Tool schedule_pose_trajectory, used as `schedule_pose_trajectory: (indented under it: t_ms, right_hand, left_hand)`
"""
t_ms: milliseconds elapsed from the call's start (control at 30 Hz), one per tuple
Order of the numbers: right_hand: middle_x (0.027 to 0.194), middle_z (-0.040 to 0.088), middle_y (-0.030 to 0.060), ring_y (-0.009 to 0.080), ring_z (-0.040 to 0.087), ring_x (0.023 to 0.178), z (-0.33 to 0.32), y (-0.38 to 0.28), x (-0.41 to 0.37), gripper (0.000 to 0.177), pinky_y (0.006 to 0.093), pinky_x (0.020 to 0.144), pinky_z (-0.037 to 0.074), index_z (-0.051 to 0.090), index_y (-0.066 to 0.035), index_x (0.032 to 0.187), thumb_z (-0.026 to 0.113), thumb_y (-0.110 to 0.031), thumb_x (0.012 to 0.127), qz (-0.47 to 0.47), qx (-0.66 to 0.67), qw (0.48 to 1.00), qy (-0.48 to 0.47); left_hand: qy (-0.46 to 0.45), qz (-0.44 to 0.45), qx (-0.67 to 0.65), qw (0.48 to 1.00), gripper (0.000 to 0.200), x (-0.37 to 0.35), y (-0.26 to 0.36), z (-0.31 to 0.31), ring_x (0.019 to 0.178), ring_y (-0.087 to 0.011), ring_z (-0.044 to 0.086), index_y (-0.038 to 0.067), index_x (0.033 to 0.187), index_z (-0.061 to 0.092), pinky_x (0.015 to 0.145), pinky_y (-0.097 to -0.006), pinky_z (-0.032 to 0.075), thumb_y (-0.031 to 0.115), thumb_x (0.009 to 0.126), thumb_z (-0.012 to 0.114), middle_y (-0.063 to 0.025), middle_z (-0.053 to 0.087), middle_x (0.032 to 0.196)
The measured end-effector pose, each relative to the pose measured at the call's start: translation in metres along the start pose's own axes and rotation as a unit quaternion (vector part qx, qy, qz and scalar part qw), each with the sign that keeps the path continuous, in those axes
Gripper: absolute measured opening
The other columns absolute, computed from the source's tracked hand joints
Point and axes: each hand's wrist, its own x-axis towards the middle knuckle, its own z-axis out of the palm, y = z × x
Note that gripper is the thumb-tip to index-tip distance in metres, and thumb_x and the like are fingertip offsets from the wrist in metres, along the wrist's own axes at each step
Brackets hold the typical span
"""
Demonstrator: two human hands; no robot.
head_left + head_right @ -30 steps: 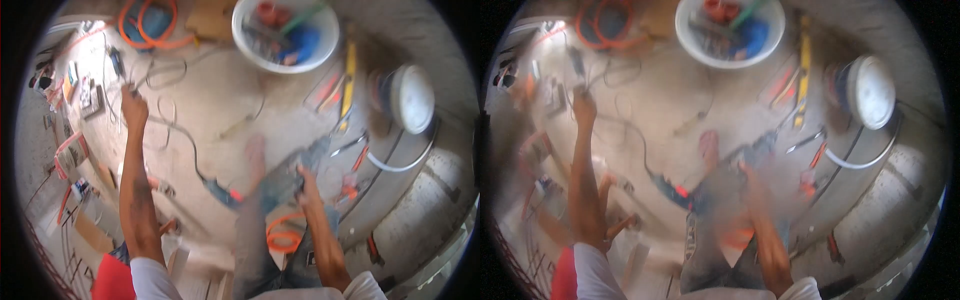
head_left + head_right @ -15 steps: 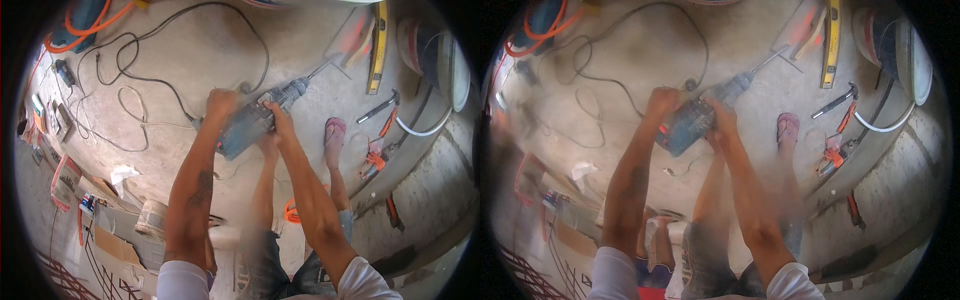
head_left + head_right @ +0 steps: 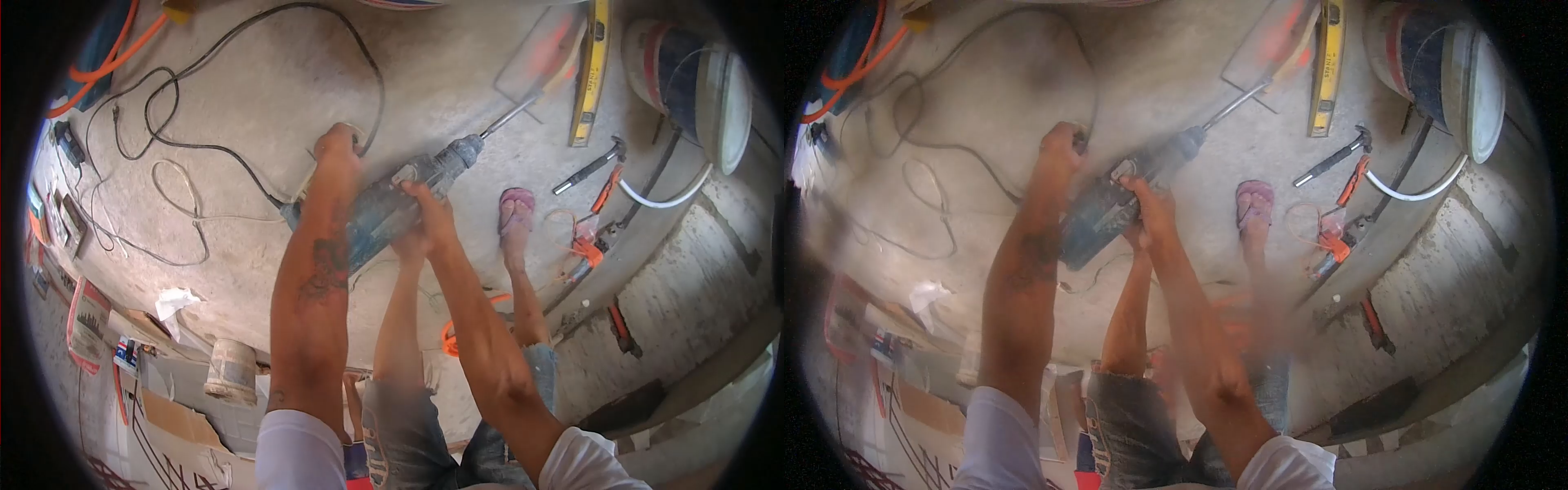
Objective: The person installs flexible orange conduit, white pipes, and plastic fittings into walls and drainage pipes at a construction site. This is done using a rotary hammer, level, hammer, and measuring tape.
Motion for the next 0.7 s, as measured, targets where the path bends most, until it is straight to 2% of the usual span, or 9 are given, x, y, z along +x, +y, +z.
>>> schedule_pose_trajectory:
  t_ms: [67,133,233,300,367,433,533,633,700]
  right_hand:
    - [0.098,0.065,0.0107,0.0229,0.063,0.088,0.002,-0.004,-0.003,0.031,0.0364,0.077,0.054,0.06,0.0,0.107,0.069,-0.009,0.078,-0.007,0.009,1.0,0.008]
    - [0.098,0.065,0.0108,0.0227,0.064,0.087,0.004,-0.011,-0.005,0.031,0.0358,0.075,0.055,0.06,0.0,0.107,0.068,-0.009,0.078,-0.006,0.009,1.0,0.018]
    - [0.098,0.065,0.0106,0.0225,0.064,0.086,0.006,-0.019,-0.007,0.031,0.0356,0.074,0.055,0.06,0.0,0.107,0.069,-0.009,0.078,-0.003,-0.012,1.0,0.029]
    - [0.097,0.065,0.0102,0.0223,0.064,0.085,0.006,-0.026,-0.006,0.031,0.0359,0.074,0.055,0.06,0.0,0.106,0.069,-0.009,0.078,-0.024,-0.034,0.999,0.029]
    - [0.095,0.065,0.0097,0.0217,0.064,0.084,-0.002,-0.026,-0.004,0.03,0.0359,0.073,0.055,0.06,0.0,0.105,0.069,-0.009,0.078,-0.037,-0.036,0.999,0.009]
    - [0.094,0.065,0.0092,0.0207,0.064,0.083,0.0,-0.033,-0.004,0.028,0.0356,0.072,0.055,0.06,-0.001,0.104,0.069,-0.008,0.079,-0.043,-0.03,0.999,-0.003]
    - [0.092,0.065,0.0085,0.0192,0.064,0.082,-0.004,-0.04,-0.019,0.025,0.0344,0.072,0.055,0.061,-0.002,0.103,0.067,-0.006,0.079,-0.04,-0.015,0.999,-0.001]
    - [0.093,0.065,0.0077,0.0181,0.064,0.084,-0.019,-0.038,-0.037,0.024,0.0331,0.074,0.055,0.061,-0.002,0.103,0.066,-0.004,0.08,-0.044,0.006,0.999,-0.011]
    - [0.095,0.065,0.0073,0.0177,0.064,0.085,-0.03,-0.041,-0.053,0.024,0.0325,0.076,0.054,0.06,-0.002,0.104,0.065,-0.004,0.08,-0.05,0.026,0.998,-0.019]
  left_hand:
    - [0.074,-0.083,-0.035,0.993,0.018,-0.001,0.018,0.006,0.066,-0.0242,0.054,-0.001,0.092,0.06,0.056,-0.038,0.043,0.013,0.08,0.061,-0.014,0.057,0.081]
    - [0.157,-0.173,-0.093,0.968,0.018,-0.02,0.064,0.011,0.057,-0.0218,0.05,-0.001,0.087,0.06,0.051,-0.0366,0.039,0.015,0.077,0.063,-0.0112,0.056,0.074]
    - [0.154,-0.131,-0.077,0.976,0.019,-0.031,0.088,0.014,0.054,-0.019,0.048,0.0,0.086,0.06,0.047,-0.0337,0.037,0.016,0.077,0.066,-0.0093,0.057,0.076]
    - [0.102,-0.06,-0.078,0.99,0.019,-0.021,0.086,0.007,0.053,-0.0176,0.047,0.002,0.085,0.06,0.045,-0.0321,0.035,0.017,0.077,0.068,-0.0084,0.057,0.076]
    - [0.08,-0.074,-0.067,0.992,0.02,-0.022,0.086,0.002,0.051,-0.0169,0.045,0.004,0.086,0.06,0.043,-0.031,0.034,0.02,0.079,0.069,-0.0074,0.057,0.076]
    - [0.091,-0.148,-0.053,0.983,0.022,-0.026,0.112,0.003,0.049,-0.0169,0.044,0.005,0.089,0.059,0.041,-0.0303,0.032,0.024,0.082,0.068,-0.0062,0.056,0.074]
    - [0.085,-0.07,0.02,0.994,0.029,-0.018,0.111,0.006,0.063,-0.0181,0.052,0.007,0.093,0.057,0.053,-0.03,0.042,0.034,0.086,0.065,-0.0038,0.054,0.08]
    - [-0.071,-0.073,-0.077,0.992,0.044,0.004,0.119,-0.01,0.091,-0.0212,0.057,0.006,0.112,0.056,0.078,-0.034,0.045,0.042,0.088,0.061,-0.008,0.057,0.102]
    - [-0.145,0.038,-0.039,0.988,0.056,-0.022,0.141,-0.006,0.112,-0.0256,0.05,0.004,0.126,0.05,0.094,-0.0381,0.038,0.044,0.089,0.059,-0.0143,0.052,0.122]
